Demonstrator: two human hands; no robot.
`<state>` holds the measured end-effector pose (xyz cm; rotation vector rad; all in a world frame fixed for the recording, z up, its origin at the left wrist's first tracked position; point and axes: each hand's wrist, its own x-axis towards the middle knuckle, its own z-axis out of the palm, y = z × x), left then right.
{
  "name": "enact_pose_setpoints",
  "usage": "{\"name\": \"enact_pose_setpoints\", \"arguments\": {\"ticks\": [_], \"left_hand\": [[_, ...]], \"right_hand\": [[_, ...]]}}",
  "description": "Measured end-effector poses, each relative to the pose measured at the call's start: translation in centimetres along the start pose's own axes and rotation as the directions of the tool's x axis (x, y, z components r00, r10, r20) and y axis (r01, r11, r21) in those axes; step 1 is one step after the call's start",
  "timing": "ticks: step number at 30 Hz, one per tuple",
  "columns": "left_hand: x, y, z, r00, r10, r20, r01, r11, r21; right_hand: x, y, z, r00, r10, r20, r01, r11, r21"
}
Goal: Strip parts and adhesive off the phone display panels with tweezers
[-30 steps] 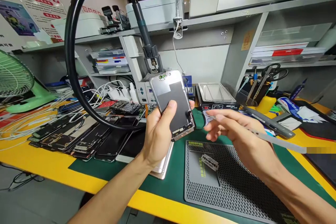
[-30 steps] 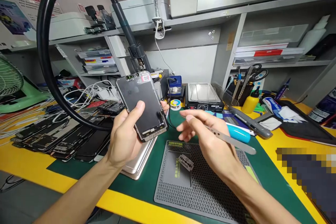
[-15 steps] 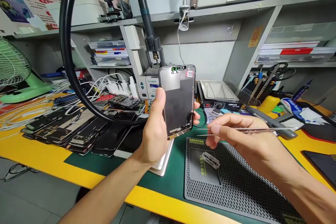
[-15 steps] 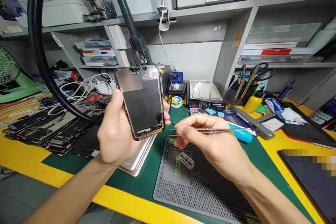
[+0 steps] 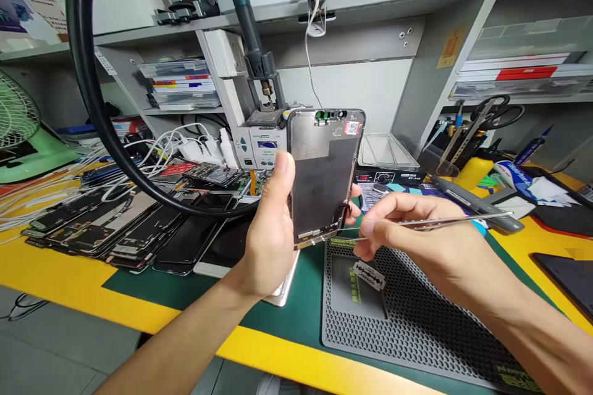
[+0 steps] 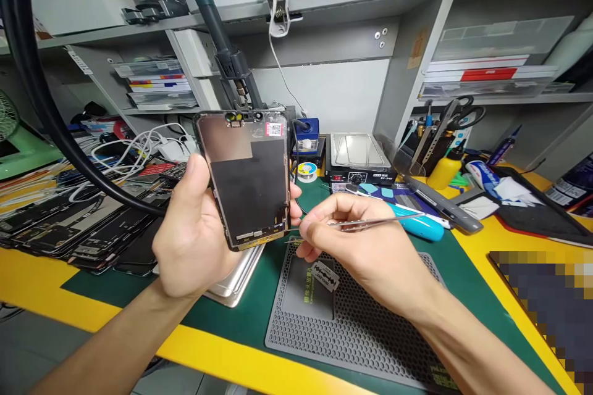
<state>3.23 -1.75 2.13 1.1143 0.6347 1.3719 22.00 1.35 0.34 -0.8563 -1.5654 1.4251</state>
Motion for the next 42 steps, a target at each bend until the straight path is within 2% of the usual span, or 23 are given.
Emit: {"name": "enact_pose_setpoints", "arguments": {"ticks": [9,15,20,30,36,42], "left_hand": [[0.0,-0.3,0.0,0.998,0.000,0.060,0.002,1.000,-0.026],[0.0,-0.3,0.5,0.998,-0.027,-0.049,0.027,1.000,0.002],[0.1,-0.3,0.7,0.993,-0.048,-0.111,0.052,0.998,0.031],[0.1,-0.8,0.0,0.995,-0.012,-0.097,0.019,0.997,0.070],[0.1,-0.7,0.2,0.991,-0.028,-0.130,0.035,0.998,0.059],[-0.1,-0.8,0.1,0.993,-0.013,-0.114,0.021,0.997,0.071]], "right_hand": [[0.5,1.1,-0.3,1.000,-0.010,0.029,0.007,0.996,0.092],[0.3,0.5,0.0,0.999,0.044,0.019,-0.046,0.991,0.129],[0.2,0.3,0.0,0.998,0.050,0.023,-0.052,0.992,0.118],[0.1,0.6,0.2,1.000,-0.006,0.029,0.003,0.995,0.100],[-0.6,-0.3,0.7,0.999,0.002,0.045,-0.002,1.000,0.000],[-0.6,-0.3,1.2,1.000,0.009,0.030,-0.009,1.000,-0.017]]}}
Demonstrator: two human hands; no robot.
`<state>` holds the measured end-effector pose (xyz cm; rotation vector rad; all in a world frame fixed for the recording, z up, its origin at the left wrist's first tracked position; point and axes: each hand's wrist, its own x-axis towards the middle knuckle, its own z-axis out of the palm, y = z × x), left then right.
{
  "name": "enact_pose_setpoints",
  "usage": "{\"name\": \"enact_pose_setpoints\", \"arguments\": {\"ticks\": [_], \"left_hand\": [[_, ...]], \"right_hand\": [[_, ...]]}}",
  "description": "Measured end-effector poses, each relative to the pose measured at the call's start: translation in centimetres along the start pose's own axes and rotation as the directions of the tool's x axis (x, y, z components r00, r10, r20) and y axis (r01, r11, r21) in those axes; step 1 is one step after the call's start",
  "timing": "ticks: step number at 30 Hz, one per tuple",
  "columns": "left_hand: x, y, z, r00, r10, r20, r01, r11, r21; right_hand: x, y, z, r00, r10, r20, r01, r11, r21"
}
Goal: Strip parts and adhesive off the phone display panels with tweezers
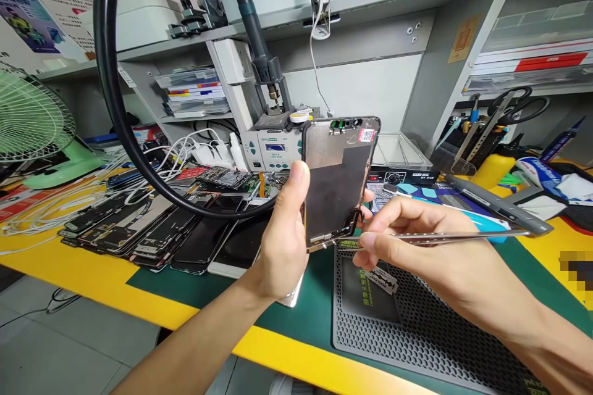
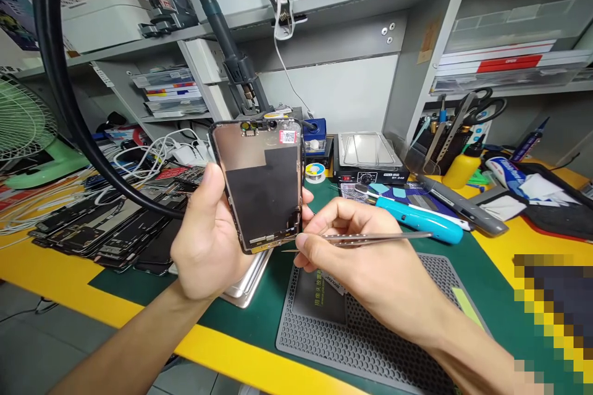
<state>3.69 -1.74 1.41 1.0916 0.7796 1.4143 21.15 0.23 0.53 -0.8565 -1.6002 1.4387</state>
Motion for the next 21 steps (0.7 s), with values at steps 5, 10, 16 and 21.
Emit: {"name": "enact_pose_setpoints", "arguments": {"ticks": [5,10,16,21], "left_hand": [[-0.05,-0.23,-0.14,0.998,0.021,-0.062,-0.020,0.999,0.030],[-0.18,-0.51,-0.03,0.999,0.047,-0.001,-0.047,0.998,-0.040],[-0.35,-0.57,0.06,0.998,0.061,-0.009,-0.061,0.998,-0.005],[-0.40,-0.47,0.07,0.998,0.039,0.039,-0.040,0.999,0.015]], "right_hand": [[-0.06,0.28,-0.22,1.000,0.007,-0.001,-0.007,0.999,-0.039],[-0.01,0.00,-0.12,1.000,0.005,-0.003,-0.006,0.999,-0.042],[0.04,0.19,-0.13,1.000,-0.013,-0.014,0.013,0.999,-0.033],[0.08,0.51,-0.26,0.998,-0.069,0.000,0.069,0.997,-0.044]]}}
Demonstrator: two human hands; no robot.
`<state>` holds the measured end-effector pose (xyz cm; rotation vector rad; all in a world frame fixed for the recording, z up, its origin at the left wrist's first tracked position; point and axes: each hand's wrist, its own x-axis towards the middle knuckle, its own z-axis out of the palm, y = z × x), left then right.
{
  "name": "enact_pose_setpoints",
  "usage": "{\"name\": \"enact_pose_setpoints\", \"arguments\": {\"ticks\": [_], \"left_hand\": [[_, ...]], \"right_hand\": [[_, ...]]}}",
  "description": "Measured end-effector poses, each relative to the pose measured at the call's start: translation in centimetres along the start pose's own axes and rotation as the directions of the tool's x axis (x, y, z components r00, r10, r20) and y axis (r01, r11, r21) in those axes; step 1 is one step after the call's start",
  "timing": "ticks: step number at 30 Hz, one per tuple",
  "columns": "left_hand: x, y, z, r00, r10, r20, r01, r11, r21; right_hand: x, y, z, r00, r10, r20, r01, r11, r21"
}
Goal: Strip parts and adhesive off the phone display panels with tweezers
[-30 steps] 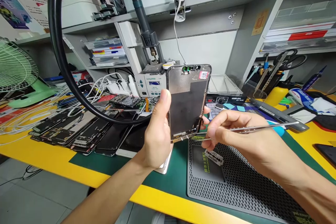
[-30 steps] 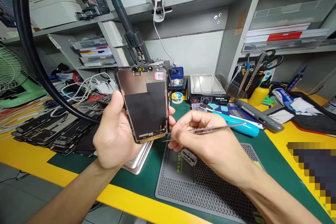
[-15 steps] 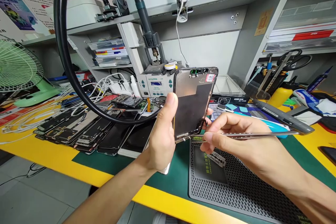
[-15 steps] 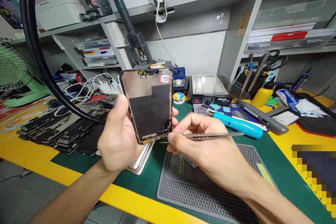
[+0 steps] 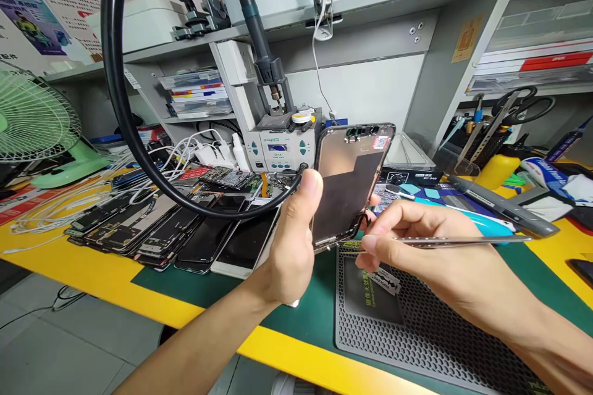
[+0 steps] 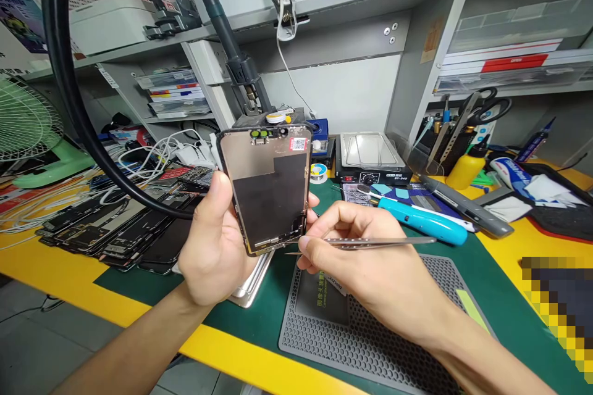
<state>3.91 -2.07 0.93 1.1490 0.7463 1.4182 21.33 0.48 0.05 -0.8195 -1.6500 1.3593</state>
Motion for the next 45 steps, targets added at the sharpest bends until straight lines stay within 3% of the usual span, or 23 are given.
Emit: {"name": "enact_pose_setpoints", "arguments": {"ticks": [7,14,20,24,39,45], "left_hand": [[-0.1,-0.1,0.0,1.000,0.016,0.012,-0.016,1.000,-0.001],[-0.1,0.6,1.1,0.998,0.020,-0.060,-0.021,1.000,-0.020],[-0.1,0.2,0.3,1.000,0.018,0.004,-0.018,1.000,0.014],[0.0,-0.7,-0.8,0.991,0.101,0.091,-0.107,0.992,0.067],[-0.4,-1.3,-1.3,0.990,0.101,0.101,-0.107,0.993,0.048],[-0.6,-0.7,-1.2,0.990,0.050,0.129,-0.055,0.998,0.035]], "right_hand": [[-0.2,0.1,0.3,0.999,-0.033,0.003,0.033,0.999,-0.028],[-0.4,0.1,0.6,0.999,-0.052,0.012,0.052,0.995,-0.084],[-0.3,0.0,1.1,0.997,-0.075,0.004,0.075,0.992,-0.105],[-0.1,0.1,1.2,0.995,-0.097,0.013,0.098,0.990,-0.103],[-0.4,-0.3,1.3,0.999,-0.025,0.026,0.027,0.997,-0.079],[-1.1,-0.7,1.6,0.999,0.018,0.035,-0.013,0.992,-0.128]]}}
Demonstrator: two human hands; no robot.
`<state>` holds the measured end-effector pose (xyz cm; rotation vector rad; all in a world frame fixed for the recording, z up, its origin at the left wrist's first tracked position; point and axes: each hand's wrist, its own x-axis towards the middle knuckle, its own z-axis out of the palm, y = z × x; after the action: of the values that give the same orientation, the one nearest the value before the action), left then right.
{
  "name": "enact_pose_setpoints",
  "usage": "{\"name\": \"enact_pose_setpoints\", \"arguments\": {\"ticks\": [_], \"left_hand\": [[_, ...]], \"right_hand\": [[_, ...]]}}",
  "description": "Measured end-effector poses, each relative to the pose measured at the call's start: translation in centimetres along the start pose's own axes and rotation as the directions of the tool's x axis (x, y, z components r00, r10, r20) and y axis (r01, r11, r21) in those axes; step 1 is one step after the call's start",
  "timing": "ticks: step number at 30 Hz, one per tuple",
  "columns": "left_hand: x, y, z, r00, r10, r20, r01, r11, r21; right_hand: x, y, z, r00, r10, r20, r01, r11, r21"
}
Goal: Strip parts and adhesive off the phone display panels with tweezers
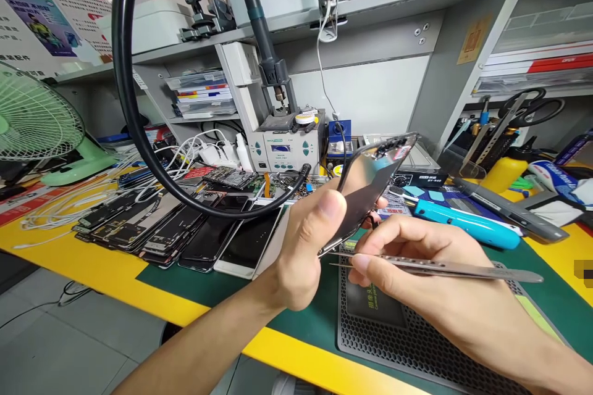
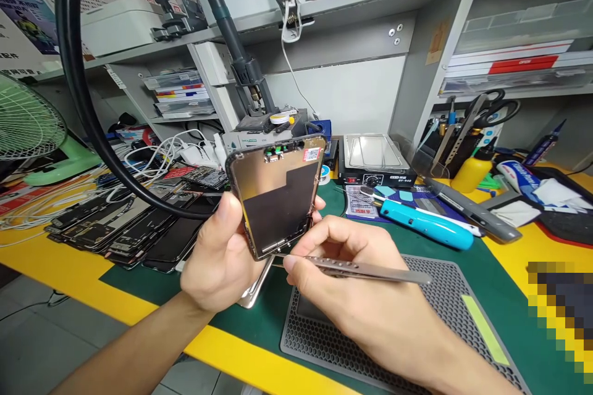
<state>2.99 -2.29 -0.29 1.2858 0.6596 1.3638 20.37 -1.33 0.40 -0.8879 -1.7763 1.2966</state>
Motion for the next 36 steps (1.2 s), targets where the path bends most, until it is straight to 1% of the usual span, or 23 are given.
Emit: {"name": "enact_pose_setpoints", "arguments": {"ticks": [5,10,17,21,23,25,26,28,31,33,36], "left_hand": [[-0.2,0.1,-0.1,0.998,-0.031,0.049,0.032,0.999,-0.011],[-0.2,0.1,0.1,0.998,-0.042,0.047,0.043,0.999,-0.032],[0.3,0.6,0.5,0.999,0.001,0.051,-0.003,0.999,0.046],[0.1,0.1,0.2,0.998,-0.032,0.059,0.030,0.999,0.034],[0.2,-0.1,0.0,0.999,-0.019,0.028,0.017,0.999,0.040],[0.5,-0.2,0.1,0.998,0.054,-0.038,-0.051,0.996,0.071],[0.8,-0.2,0.1,0.991,0.105,-0.085,-0.098,0.991,0.087],[1.5,0.0,0.2,0.964,0.190,-0.187,-0.173,0.979,0.106],[2.3,0.1,0.0,0.911,0.263,-0.316,-0.235,0.964,0.125],[2.5,0.1,-0.4,0.878,0.335,-0.343,-0.288,0.940,0.182],[2.4,-0.1,-0.9,0.836,0.445,-0.322,-0.367,0.888,0.276]], "right_hand": [[-0.2,0.2,0.3,1.000,0.012,0.007,-0.012,1.000,0.016],[0.0,0.2,0.4,1.000,-0.002,-0.007,0.002,1.000,0.023],[-0.2,0.5,0.4,0.999,0.028,0.021,-0.029,0.999,0.026],[-0.3,0.3,0.3,0.999,0.015,0.030,-0.015,1.000,0.017],[-0.2,0.1,0.1,1.000,0.000,0.015,0.000,1.000,0.002],[-0.2,-0.1,-0.2,1.000,-0.016,-0.015,0.016,1.000,-0.010],[-0.1,-0.2,-0.4,0.999,-0.022,-0.033,0.022,1.000,-0.011],[0.0,-0.4,-0.7,0.997,-0.030,-0.078,0.030,1.000,-0.003],[0.3,-0.6,-1.2,0.989,-0.008,-0.146,0.009,1.000,0.008],[0.7,-0.7,-1.4,0.980,0.014,-0.196,-0.015,1.000,-0.006],[1.2,-0.5,-1.5,0.970,0.063,-0.236,-0.062,0.998,0.009]]}}
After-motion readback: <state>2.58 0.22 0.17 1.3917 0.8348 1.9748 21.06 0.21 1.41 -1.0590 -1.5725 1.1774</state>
